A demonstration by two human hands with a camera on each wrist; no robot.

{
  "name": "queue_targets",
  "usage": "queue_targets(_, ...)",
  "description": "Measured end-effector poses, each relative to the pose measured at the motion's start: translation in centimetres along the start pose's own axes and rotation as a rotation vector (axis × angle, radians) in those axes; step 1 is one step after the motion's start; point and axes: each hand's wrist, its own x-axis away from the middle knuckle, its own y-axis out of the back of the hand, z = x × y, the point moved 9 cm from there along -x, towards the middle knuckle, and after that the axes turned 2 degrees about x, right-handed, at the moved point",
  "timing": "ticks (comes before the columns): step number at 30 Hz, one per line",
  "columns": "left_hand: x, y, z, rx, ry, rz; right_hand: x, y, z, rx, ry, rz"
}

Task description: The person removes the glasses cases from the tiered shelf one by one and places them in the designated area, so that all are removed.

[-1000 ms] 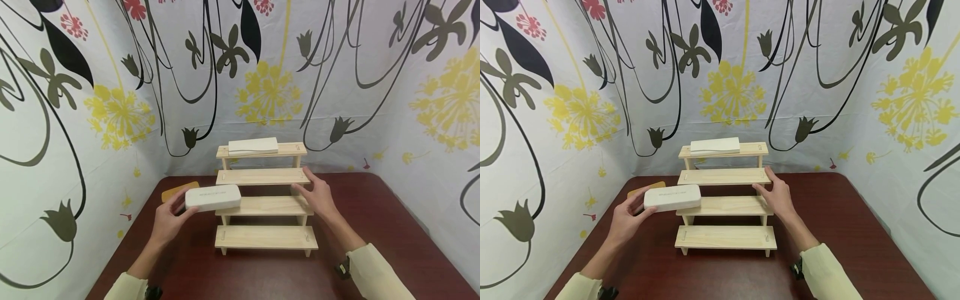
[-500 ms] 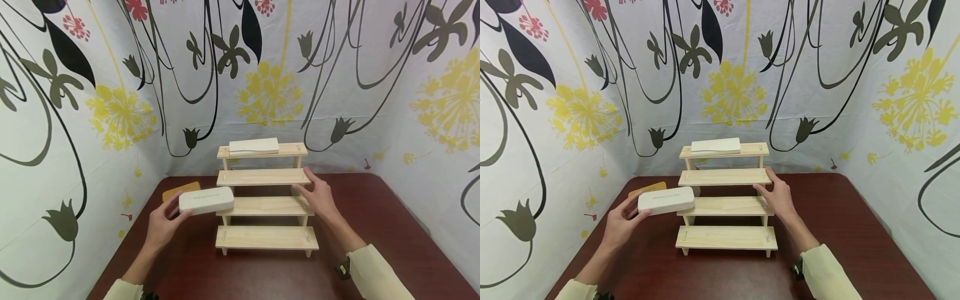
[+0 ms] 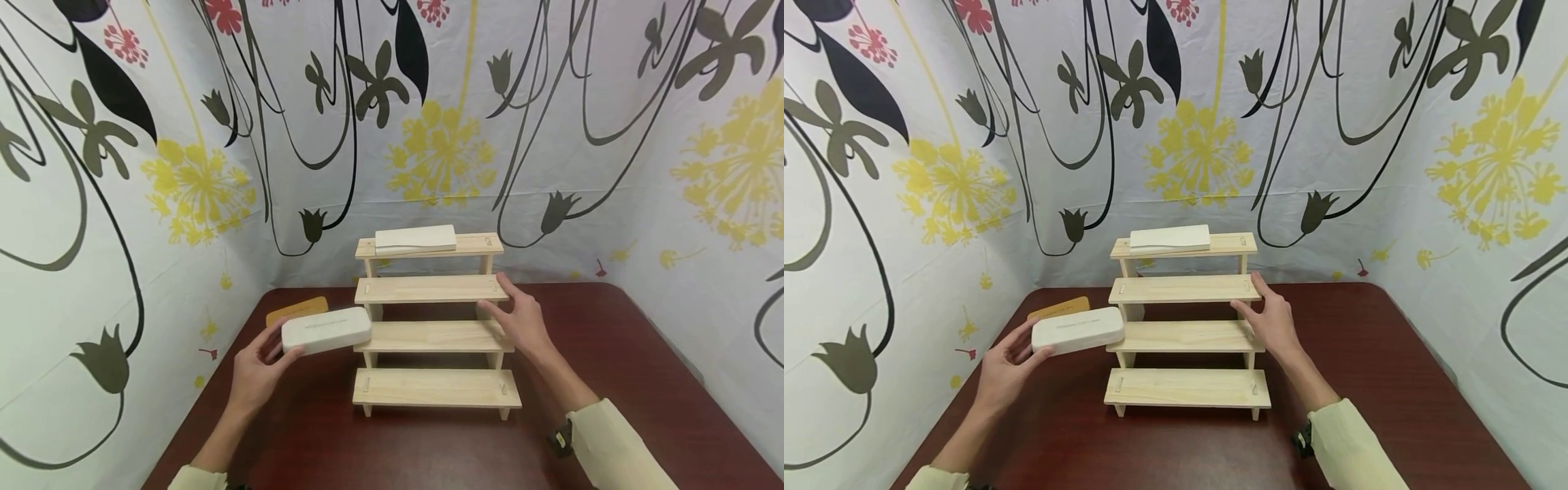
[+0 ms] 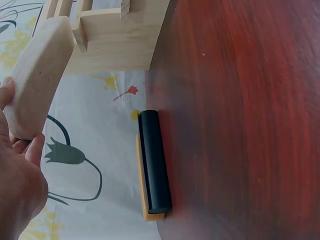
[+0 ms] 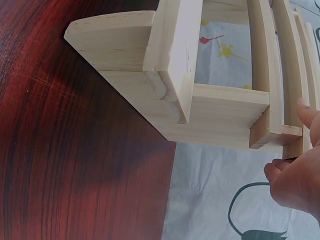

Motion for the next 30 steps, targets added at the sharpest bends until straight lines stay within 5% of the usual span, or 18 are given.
queue_targets(30, 0.2, 1.9, 1.9, -0.033, 0.024, -0.044, -0.1, -0.1, 0.0, -0.008, 0.000, 0.008)
